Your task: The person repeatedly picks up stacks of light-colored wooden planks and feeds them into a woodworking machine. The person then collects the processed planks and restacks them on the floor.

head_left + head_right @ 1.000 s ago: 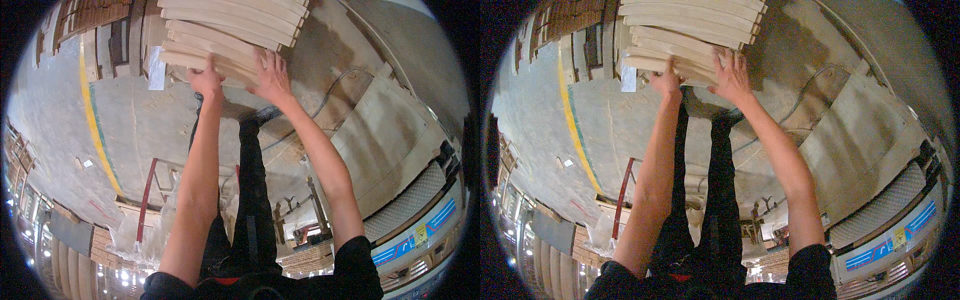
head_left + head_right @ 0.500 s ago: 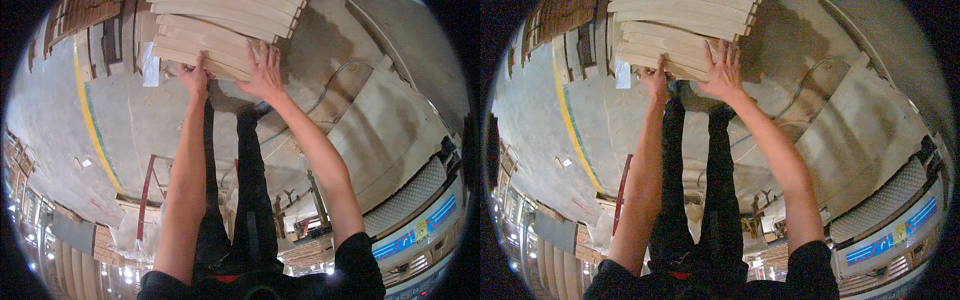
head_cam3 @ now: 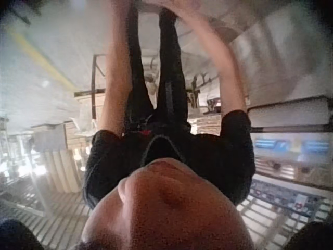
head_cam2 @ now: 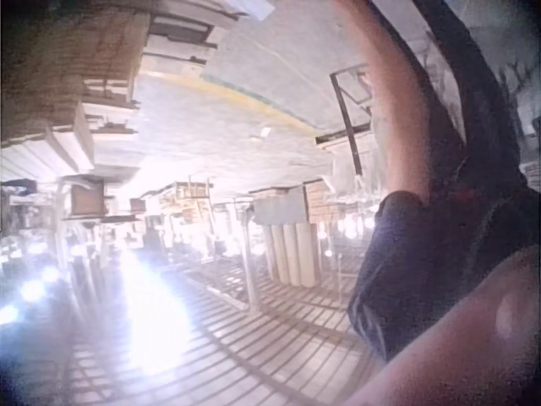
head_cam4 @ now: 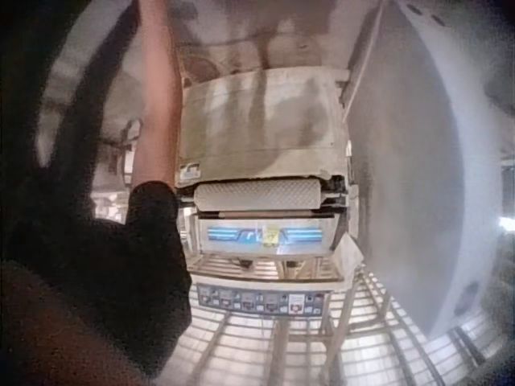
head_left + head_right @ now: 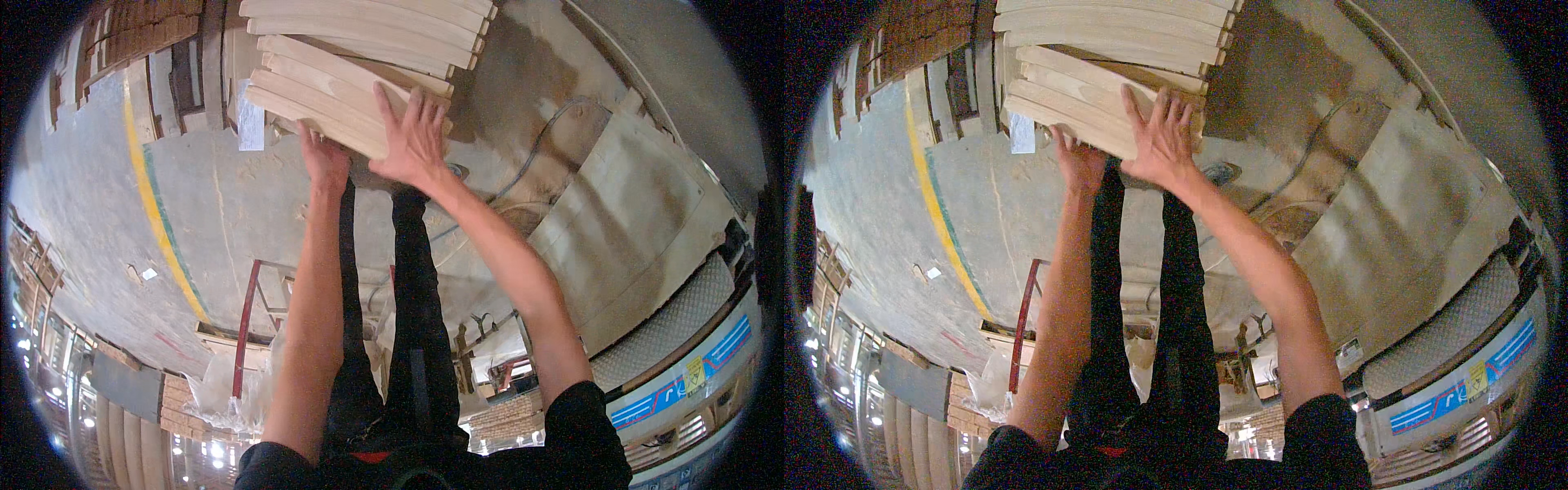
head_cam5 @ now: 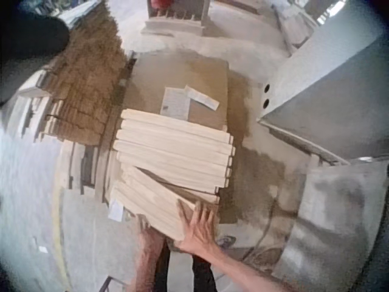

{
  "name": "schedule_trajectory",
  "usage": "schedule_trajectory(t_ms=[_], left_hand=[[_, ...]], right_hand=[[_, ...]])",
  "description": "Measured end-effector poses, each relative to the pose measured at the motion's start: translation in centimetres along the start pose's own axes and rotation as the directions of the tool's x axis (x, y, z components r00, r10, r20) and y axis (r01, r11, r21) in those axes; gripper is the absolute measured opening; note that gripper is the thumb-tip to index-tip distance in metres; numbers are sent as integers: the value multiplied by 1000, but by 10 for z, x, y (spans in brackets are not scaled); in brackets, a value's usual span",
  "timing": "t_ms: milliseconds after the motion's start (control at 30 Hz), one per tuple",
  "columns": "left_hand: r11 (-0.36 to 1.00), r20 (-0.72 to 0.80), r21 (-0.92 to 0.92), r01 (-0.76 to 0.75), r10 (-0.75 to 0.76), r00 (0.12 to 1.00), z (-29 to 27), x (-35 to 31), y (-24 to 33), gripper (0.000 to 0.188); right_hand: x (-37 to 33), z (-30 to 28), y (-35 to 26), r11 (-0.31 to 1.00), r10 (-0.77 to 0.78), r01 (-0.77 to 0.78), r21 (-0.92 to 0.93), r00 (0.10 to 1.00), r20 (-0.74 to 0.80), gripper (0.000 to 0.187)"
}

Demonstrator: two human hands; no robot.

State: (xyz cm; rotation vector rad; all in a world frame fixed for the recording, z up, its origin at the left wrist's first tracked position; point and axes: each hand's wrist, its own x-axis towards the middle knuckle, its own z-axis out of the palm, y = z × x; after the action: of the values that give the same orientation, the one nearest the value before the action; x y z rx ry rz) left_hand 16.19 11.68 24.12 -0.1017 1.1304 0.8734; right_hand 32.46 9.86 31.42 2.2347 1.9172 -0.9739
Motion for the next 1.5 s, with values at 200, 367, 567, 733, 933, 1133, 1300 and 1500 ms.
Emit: schedule_trajectory(t_ms=[200,367,567,733,933,1133,1300,1500], left_hand=[[976,66,54,-212,208,976,14,-38,6,101],[921,462,-389,31,166,871,45,-73,0,112],[912,534,-401,-85,309,787,103,-112,22,110],[672,221,-740,-1,244,944,210,-157,40,107],[695,359,-713,88,255,898,236,-168,25,101],[762,427,-635,130,205,881,253,-177,2,94],[835,514,-528,154,169,841,263,-170,1,89],[929,663,-239,282,-56,747,277,-195,-51,84]], right_hand=[[-67,-27,-41,917,166,-225,329,966,198,123],[-118,-50,-55,932,171,-202,302,977,124,116],[-147,-109,-44,903,165,-45,427,955,-248,108],[-166,-145,-12,-119,726,310,943,675,-130,95],[-171,-153,10,-417,599,491,765,782,-175,90],[-180,-150,25,-416,572,526,742,785,-235,76],[-199,-165,22,439,617,193,878,645,-450,93],[-281,-210,28,907,279,-95,411,866,-415,118]])
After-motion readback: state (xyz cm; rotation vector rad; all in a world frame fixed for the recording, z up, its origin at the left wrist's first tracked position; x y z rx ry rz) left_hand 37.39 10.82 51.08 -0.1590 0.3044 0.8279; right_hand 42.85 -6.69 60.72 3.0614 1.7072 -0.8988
